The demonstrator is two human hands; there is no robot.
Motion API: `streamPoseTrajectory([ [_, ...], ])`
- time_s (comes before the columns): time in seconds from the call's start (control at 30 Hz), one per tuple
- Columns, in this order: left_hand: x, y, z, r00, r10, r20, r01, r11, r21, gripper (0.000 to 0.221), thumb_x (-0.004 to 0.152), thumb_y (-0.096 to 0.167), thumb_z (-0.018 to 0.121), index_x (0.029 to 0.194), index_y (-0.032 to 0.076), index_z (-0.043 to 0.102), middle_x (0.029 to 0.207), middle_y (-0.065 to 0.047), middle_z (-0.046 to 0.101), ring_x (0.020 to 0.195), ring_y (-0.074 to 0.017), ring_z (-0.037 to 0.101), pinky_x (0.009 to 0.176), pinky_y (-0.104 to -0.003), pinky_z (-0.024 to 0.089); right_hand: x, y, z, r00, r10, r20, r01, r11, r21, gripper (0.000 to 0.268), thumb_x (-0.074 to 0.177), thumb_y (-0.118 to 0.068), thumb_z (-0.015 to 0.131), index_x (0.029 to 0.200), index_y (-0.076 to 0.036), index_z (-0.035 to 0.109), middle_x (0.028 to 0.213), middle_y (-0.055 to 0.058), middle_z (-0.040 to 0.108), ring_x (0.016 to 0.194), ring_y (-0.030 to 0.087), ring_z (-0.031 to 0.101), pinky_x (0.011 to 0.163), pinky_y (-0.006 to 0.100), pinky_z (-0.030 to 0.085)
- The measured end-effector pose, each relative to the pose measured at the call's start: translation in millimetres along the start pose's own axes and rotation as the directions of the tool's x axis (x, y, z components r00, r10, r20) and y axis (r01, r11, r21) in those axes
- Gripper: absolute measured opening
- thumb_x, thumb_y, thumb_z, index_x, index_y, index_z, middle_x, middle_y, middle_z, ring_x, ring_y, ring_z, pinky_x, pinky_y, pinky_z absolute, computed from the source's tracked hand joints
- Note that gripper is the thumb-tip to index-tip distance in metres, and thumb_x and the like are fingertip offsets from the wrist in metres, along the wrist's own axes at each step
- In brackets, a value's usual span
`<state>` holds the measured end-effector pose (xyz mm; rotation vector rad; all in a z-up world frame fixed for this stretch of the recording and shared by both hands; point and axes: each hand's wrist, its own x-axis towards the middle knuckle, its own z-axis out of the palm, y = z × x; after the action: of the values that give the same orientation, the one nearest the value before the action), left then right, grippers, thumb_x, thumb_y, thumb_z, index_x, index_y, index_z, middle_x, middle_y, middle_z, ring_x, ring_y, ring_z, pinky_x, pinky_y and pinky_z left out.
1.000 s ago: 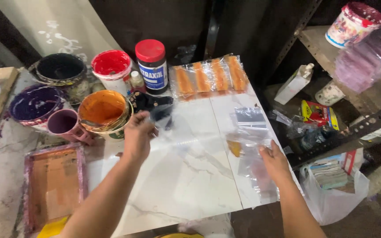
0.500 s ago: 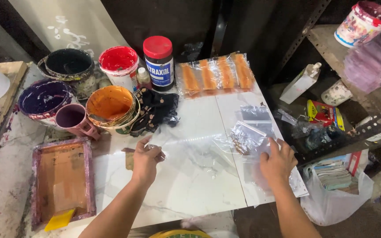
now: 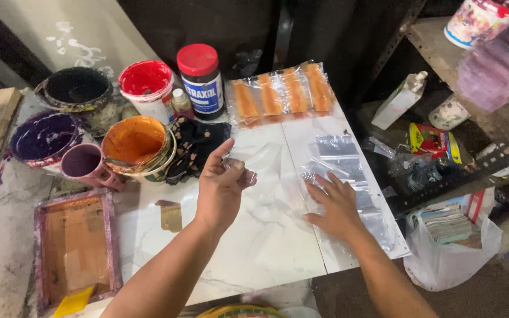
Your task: Stirring orange ink in a plastic container and applying it to a screen printing frame on a workbench.
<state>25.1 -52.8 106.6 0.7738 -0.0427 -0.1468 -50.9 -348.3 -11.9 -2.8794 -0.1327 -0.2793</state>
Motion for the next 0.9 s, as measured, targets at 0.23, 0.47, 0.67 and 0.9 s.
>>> streamPoseTrajectory([
  [0.23,4.0,-18.2,-15.1,0.999,-0.014,-0.039,0.012,0.999,-0.04,0.044,0.089,-0.009,0.061,0.129,0.009,0.065,0.081,-0.009,0.064,0.07,-0.027,0.072,0.067,-0.04,0.064,22.3,25.3,54.1,0.886,-0.052,-0.461,-0.004,0.993,-0.12,0.01,0.091,-0.037,0.071,0.099,-0.035,0.076,0.12,-0.01,0.07,0.135,0.022,0.056,0.11,0.056,0.036],
  [0.47,-1.5,-27.5,-112.8,0.924,0.026,-0.381,0.105,0.942,0.319,0.037,0.091,-0.005,0.058,0.128,-0.003,0.06,0.085,-0.008,0.057,0.066,-0.0207,0.066,0.059,-0.033,0.062,25.0,48.9,42.2,0.883,0.123,-0.453,-0.059,0.986,0.154,0.004,0.089,-0.023,0.075,0.088,-0.026,0.075,0.109,-0.008,0.073,0.115,0.023,0.068,0.095,0.042,0.052],
  [0.67,-31.3,-25.3,-148.0,0.914,0.052,-0.402,0.322,0.512,0.797,0.038,0.091,0.005,0.063,0.128,0.011,0.066,0.089,-0.011,0.066,0.076,-0.0276,0.072,0.065,-0.037,0.06,30.8,32.8,5.0,0.839,0.46,-0.29,-0.195,0.753,0.629,0.013,0.09,-0.005,0.071,0.092,-0.018,0.072,0.107,0.001,0.072,0.107,0.022,0.067,0.098,0.035,0.05],
  [0.9,-51.7,-65.9,-201.5,0.953,0.299,-0.054,0.082,-0.083,0.993,0.04,0.09,0.015,0.057,0.127,0.025,0.068,0.099,0.0,0.065,0.082,-0.0267,0.063,0.052,-0.047,0.053,65.2,71.1,-30.5,0.626,0.779,-0.047,-0.318,0.31,0.896,0.046,0.081,0.023,0.05,0.089,-0.014,0.075,0.092,0.001,0.07,0.084,0.018,0.064,0.072,0.028,0.052],
])
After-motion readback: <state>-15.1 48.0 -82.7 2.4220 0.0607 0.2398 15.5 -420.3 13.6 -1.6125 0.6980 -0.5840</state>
